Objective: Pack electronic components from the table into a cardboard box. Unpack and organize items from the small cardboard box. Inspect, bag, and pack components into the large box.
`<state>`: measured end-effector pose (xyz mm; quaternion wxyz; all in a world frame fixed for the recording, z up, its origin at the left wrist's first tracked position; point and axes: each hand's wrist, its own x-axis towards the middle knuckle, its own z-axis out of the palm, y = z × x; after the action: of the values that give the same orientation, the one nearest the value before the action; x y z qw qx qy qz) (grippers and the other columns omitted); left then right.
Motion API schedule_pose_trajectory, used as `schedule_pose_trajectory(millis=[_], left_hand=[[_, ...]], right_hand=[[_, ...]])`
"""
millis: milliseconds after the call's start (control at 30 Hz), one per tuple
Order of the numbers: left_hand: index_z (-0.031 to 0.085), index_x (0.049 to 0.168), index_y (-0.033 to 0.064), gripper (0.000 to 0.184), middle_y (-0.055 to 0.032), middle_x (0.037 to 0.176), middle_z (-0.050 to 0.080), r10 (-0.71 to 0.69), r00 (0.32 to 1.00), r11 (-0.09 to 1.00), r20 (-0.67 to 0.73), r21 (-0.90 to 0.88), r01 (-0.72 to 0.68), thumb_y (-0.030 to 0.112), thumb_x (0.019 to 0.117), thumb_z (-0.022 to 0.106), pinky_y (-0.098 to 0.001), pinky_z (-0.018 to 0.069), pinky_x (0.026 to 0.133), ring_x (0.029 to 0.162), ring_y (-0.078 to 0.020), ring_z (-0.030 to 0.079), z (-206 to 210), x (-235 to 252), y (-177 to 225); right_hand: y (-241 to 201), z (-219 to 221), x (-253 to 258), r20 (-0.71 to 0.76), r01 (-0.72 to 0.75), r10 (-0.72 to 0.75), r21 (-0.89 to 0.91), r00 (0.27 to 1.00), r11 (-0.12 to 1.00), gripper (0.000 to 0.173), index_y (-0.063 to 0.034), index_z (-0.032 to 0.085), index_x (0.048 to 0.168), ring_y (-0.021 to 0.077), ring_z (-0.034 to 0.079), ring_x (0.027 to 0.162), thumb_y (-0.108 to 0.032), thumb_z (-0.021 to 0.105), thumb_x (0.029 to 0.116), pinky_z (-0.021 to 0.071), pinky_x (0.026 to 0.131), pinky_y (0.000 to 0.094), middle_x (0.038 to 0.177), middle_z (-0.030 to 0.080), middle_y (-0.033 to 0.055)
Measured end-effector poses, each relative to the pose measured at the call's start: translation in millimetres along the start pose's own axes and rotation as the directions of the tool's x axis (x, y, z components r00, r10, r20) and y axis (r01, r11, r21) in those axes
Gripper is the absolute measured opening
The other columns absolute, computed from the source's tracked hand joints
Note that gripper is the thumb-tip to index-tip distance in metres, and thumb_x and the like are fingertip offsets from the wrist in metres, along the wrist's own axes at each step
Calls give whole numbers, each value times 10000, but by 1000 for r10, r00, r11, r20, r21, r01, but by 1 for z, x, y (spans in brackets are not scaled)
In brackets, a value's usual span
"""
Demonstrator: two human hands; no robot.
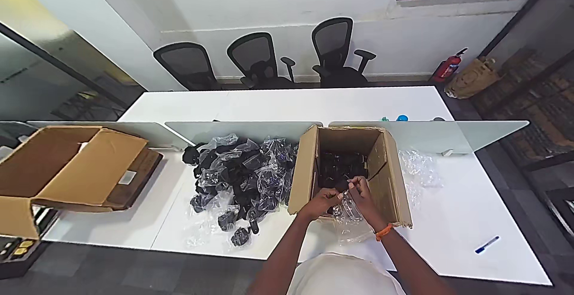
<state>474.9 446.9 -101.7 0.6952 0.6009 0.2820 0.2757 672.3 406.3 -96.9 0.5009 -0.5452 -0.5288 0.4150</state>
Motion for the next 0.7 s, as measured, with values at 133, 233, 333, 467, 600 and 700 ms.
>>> schedule_pose_trajectory(millis=[133, 233, 333, 467, 600, 700], left_hand=[[676, 842, 39, 300, 13, 723, 619, -51, 992, 998, -113, -28, 48, 217, 1052, 556, -271, 508, 663, 661, -70, 578, 1, 4, -3], [659, 880, 7, 311, -37, 769, 654, -83, 962, 992, -260, -114, 55, 203, 1073, 515, -312, 560, 712, 705, -116, 627, 0, 6, -6], [633, 857, 9, 347, -57, 751, 636, -145, 935, 978, -323, -190, 86, 242, 1081, 506, -331, 559, 681, 672, -138, 615, -3, 7, -6], [666, 876, 4, 445, -65, 766, 666, -199, 936, 969, -291, -203, 143, 319, 1102, 447, -345, 568, 682, 682, -148, 637, 2, 8, -3], [712, 1035, 7, 631, -92, 914, 722, -185, 902, 982, -391, -105, 156, 416, 1123, 239, -404, 592, 834, 871, -175, 694, 7, 6, 2], [728, 1017, 9, 398, -63, 907, 700, -32, 848, 998, -529, 29, 56, 281, 1090, 447, -344, 544, 830, 863, -128, 651, 6, 5, -1]], right_hand=[[3, -7, 0, 62, 58, -57, -7, 996, 998, 383, 10, 532, 1355, 171, 550, 1286, -207, 357, 1091, 463, 1082, 330, 1379, 588, 138], [0, -24, -10, 123, 125, -106, -160, 987, 979, 447, -30, 482, 1477, 188, 534, 1334, -166, 426, 1055, 495, 1070, 346, 1553, 449, 137], [-12, -36, -23, 170, 252, -204, -343, 964, 905, 581, -109, 582, 1412, 215, 580, 1279, -56, 629, 836, 566, 978, 366, 1593, 380, 155], [-19, -39, -34, 262, 388, -315, -309, 912, 868, 353, -216, 735, 1197, 289, 358, 1494, -176, 734, 847, 392, 1196, 488, 1587, 411, 136], [-28, -32, -33, -136, 330, -317, 92, 939, 939, 229, -9, 723, 1117, 218, 654, 1197, -181, 651, 982, 541, 1045, 411, 1248, 712, 91], [-33, -37, -24, -279, 55, -28, 92, 960, 994, 170, 14, 684, 1077, 122, 712, 802, -115, 596, 1009, 609, 781, 311, 878, 741, 37]])
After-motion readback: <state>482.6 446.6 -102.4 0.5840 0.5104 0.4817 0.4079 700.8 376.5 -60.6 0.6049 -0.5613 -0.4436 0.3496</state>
